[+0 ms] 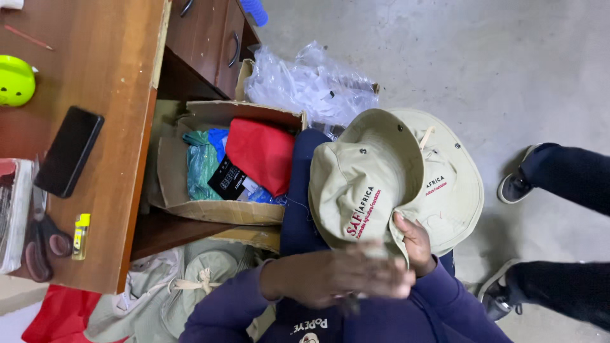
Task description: The person uses a small yellow lighter to singe loose threads off the brim and interior of several tan hats, handling them one at a time and rotating them to reach different areas.
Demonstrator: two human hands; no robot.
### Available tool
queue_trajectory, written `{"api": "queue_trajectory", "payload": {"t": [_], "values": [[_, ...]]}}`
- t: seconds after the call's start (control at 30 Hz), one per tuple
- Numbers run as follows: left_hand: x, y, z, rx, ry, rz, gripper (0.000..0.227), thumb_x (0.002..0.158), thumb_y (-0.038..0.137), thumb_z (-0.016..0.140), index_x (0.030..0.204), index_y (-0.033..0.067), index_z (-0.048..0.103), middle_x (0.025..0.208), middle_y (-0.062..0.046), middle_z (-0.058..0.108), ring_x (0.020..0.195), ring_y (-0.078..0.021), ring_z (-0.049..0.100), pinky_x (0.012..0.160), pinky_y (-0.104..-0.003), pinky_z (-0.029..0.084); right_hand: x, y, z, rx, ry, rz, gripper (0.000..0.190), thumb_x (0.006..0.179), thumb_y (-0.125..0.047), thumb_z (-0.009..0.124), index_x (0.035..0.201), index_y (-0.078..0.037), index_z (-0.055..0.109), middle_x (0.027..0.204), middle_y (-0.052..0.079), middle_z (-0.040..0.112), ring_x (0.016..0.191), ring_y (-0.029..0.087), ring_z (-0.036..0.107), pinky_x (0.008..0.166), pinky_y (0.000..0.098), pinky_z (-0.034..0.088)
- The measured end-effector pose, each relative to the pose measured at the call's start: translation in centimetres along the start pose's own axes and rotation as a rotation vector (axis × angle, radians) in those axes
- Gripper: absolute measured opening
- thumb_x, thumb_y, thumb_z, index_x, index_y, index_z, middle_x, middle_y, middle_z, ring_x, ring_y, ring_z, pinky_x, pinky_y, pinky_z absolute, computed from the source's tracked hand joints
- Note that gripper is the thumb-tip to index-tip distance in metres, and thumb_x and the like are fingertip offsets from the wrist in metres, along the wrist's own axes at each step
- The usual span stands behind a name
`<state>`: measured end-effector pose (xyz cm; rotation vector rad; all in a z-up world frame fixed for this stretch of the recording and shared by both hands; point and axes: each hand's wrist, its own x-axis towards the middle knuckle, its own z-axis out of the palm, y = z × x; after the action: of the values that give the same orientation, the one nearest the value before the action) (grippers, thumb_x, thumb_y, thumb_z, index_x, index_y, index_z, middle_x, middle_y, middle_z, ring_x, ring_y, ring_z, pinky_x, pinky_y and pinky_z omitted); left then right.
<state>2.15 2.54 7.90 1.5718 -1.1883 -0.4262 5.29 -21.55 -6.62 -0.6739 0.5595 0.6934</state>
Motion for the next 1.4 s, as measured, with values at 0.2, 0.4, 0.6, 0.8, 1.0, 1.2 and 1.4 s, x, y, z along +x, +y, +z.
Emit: {"api": "queue_trajectory", "payload": {"t": [0.2, 0.4, 0.6, 0.8, 1.0, 1.2, 1.4], "values": [[-9.2, -15.3, -4.0, 0.664, 0.802, -0.514, 0.064, 0.106, -0.003, 0.046, 0.166, 0.0111, 0.031, 0.164, -0.010, 0.046, 0.117, -0.0196, 0.063, 0.111, -0.037, 0.049, 1.4, 1.5, -2.6, -0.354, 0.028, -0.331, 0.037, 0.107, -0.023, 0.058, 0.118, 0.008, 0.075, 0.118, 0.021, 0.078, 0.111, 0.029, 0.073, 0.101, 0.0427, 0.058], [-2.2, -4.4, 2.6, 0.944, 0.227, 0.094, 0.036, 0.117, 0.021, 0.051, 0.148, 0.0097, 0.066, 0.154, -0.006, 0.063, 0.145, -0.0201, 0.058, 0.123, -0.040, 0.042, 0.6, 1.5, -1.0, -0.619, 0.005, -0.371, 0.033, 0.105, -0.020, 0.058, 0.117, 0.002, 0.079, 0.120, 0.016, 0.081, 0.112, 0.023, 0.074, 0.109, 0.0386, 0.054], [-3.3, -7.4, 0.8, 0.845, 1.259, -0.432, 0.044, 0.118, 0.016, 0.031, 0.153, -0.0064, 0.047, 0.160, -0.027, 0.049, 0.153, -0.0412, 0.049, 0.132, -0.049, 0.040, 6.1, 5.6, -13.7, -1.181, -0.275, -1.084, 0.038, 0.104, -0.011, 0.063, 0.141, -0.005, 0.066, 0.145, 0.019, 0.066, 0.134, 0.034, 0.066, 0.122, 0.0414, 0.048], [-6.0, -18.3, 6.0, 1.264, 0.754, -0.607, 0.051, 0.113, 0.019, 0.046, 0.162, 0.0062, 0.042, 0.159, -0.038, 0.045, 0.147, -0.0488, 0.052, 0.122, -0.052, 0.042, 3.0, 3.0, -4.2, -0.462, -0.071, -0.453, 0.022, 0.109, -0.013, 0.059, 0.102, -0.001, 0.077, 0.095, 0.010, 0.079, 0.086, 0.017, 0.073, 0.082, 0.0330, 0.060], [-1.4, -5.9, 5.1, 0.925, 0.494, -0.226, 0.057, 0.114, 0.028, 0.025, 0.149, -0.0006, 0.060, 0.155, -0.024, 0.060, 0.149, -0.0392, 0.053, 0.125, -0.057, 0.032, 1.5, 2.6, -3.0, -0.624, 0.052, -0.504, 0.030, 0.109, -0.014, 0.056, 0.119, 0.008, 0.074, 0.124, 0.019, 0.076, 0.115, 0.023, 0.071, 0.107, 0.0353, 0.056], [-6.2, -7.3, 5.5, 0.339, 1.048, -0.230, 0.022, 0.089, -0.004, 0.043, 0.071, 0.0084, 0.047, 0.063, -0.008, 0.052, 0.054, -0.0252, 0.050, 0.054, -0.039, 0.039, 1.3, 0.2, -1.6, 0.399, -0.556, -0.136, 0.076, 0.108, -0.033, 0.074, 0.162, 0.007, 0.039, 0.161, 0.033, 0.044, 0.147, 0.053, 0.041, 0.120, 0.0711, 0.025], [-14.9, -6.2, 1.1, 0.359, 1.513, -0.891, 0.068, 0.089, 0.042, 0.078, 0.145, 0.0100, 0.056, 0.105, -0.003, 0.055, 0.092, -0.0162, 0.058, 0.082, -0.031, 0.052, 0.9, 1.8, -4.6, -0.852, -0.016, -0.680, 0.018, 0.100, -0.011, 0.077, 0.083, -0.013, 0.070, 0.083, -0.006, 0.064, 0.077, 0.003, 0.059, 0.075, 0.0233, 0.053]]}}
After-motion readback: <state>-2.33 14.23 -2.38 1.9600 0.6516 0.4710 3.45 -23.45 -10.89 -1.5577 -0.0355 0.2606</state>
